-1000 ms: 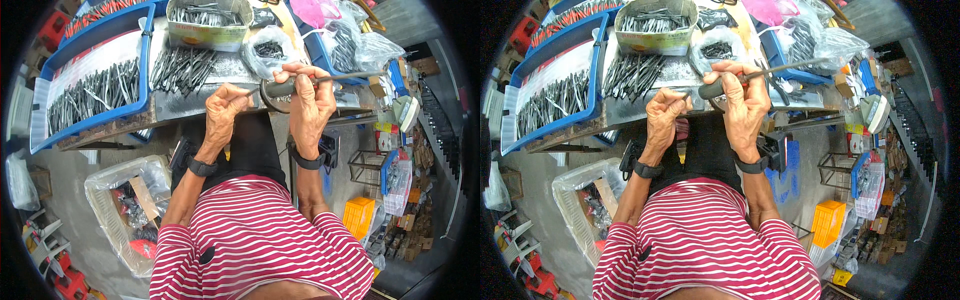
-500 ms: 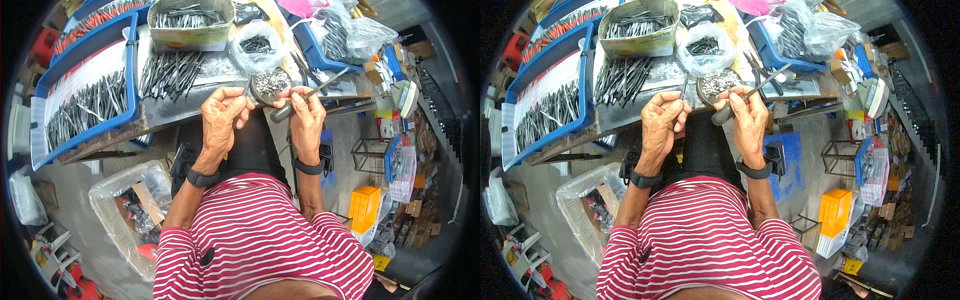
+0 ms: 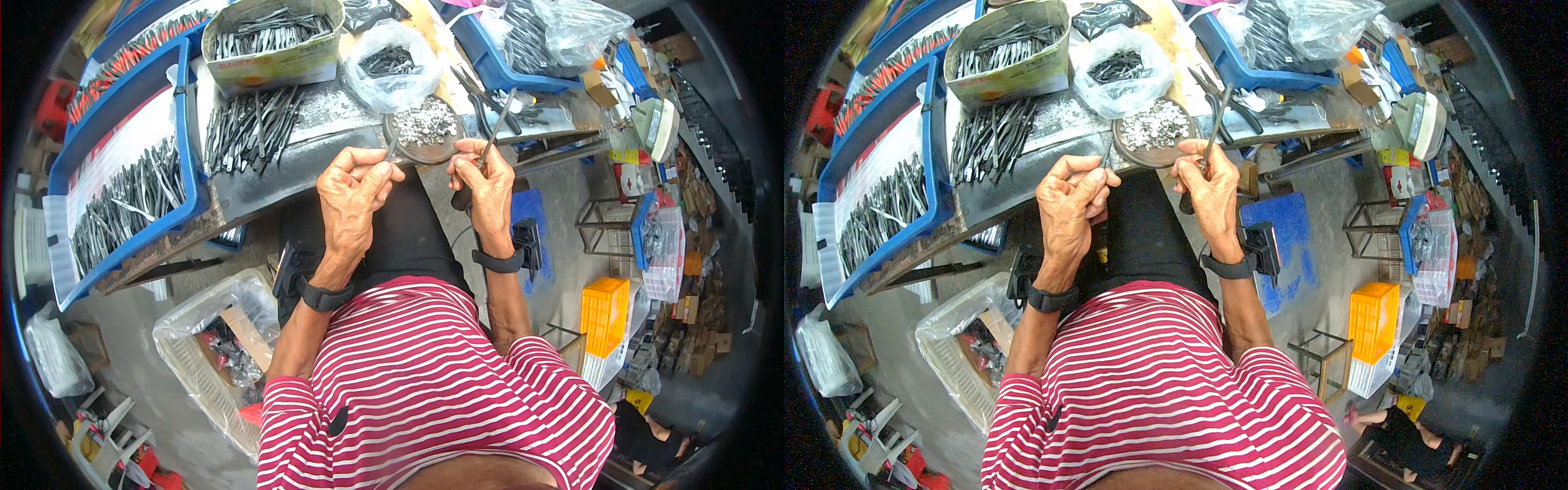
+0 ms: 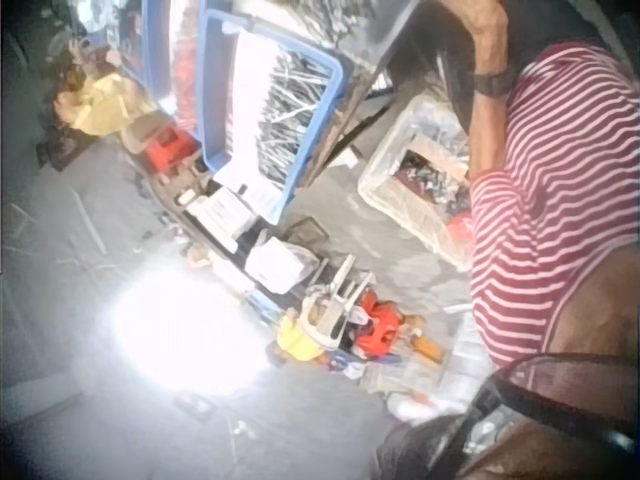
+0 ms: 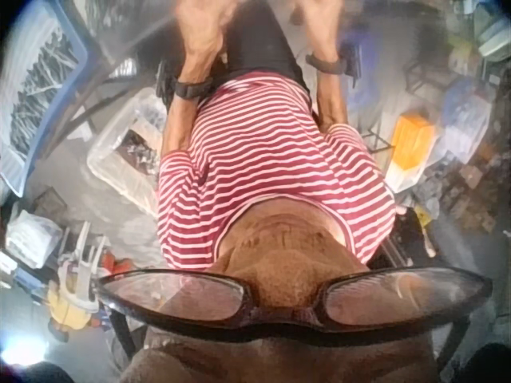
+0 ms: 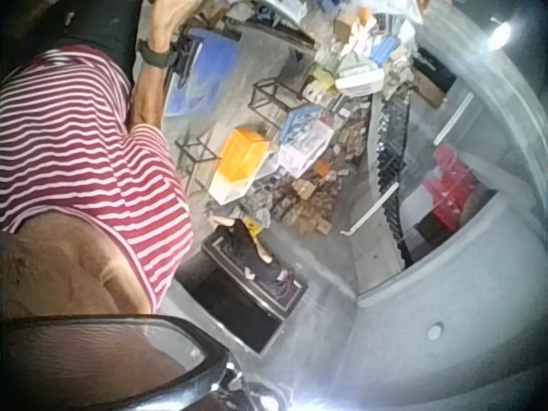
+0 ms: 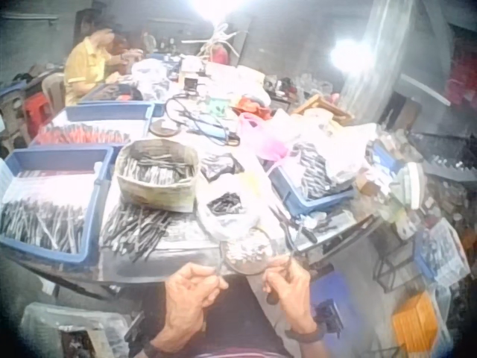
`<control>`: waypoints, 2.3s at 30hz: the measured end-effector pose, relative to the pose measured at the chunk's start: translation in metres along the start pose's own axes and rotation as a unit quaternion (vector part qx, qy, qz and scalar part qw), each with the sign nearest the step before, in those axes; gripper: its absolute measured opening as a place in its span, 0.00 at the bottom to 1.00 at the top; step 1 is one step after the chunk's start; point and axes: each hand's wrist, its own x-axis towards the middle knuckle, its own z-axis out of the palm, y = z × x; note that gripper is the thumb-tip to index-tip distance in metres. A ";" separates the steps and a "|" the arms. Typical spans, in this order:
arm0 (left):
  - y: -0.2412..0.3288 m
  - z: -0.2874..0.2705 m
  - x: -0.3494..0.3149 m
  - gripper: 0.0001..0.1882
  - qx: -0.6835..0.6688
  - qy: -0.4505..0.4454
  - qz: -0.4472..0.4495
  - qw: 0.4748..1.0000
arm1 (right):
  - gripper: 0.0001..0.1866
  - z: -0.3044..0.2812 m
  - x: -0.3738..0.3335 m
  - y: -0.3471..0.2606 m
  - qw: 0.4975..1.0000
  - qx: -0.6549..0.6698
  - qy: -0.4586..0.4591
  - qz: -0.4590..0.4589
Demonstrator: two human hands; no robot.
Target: The person repeatedly picks up metal rods and small metal balls from a table, inserts the balls into the ends of the rods, and places the assembled fasteners into a blue bin. The process is continuous and repetitive throughout the clip.
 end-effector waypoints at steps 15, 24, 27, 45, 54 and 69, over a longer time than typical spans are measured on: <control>-0.007 0.001 -0.004 0.05 0.065 -0.004 -0.004 0.998 | 0.14 -0.008 0.012 0.017 0.922 -0.365 -0.017 -0.132; -0.008 0.002 -0.005 0.04 0.050 -0.001 -0.035 0.998 | 0.13 -0.008 0.012 0.022 0.906 -0.388 -0.011 -0.171; -0.008 0.002 -0.005 0.05 0.034 0.003 -0.041 0.999 | 0.12 -0.008 0.010 0.023 0.915 -0.363 -0.016 -0.175; -0.015 -0.001 -0.009 0.06 0.287 0.022 0.109 0.951 | 0.05 -0.005 0.018 0.024 0.944 -0.294 -0.020 -0.149; -0.009 0.001 -0.011 0.07 0.146 0.015 0.047 0.988 | 0.03 0.022 -0.003 -0.004 0.999 -0.035 -0.032 -0.001; -0.005 -0.009 -0.007 0.07 -0.073 -0.028 -0.034 0.996 | 0.05 0.051 -0.010 -0.002 0.991 0.091 -0.088 -0.032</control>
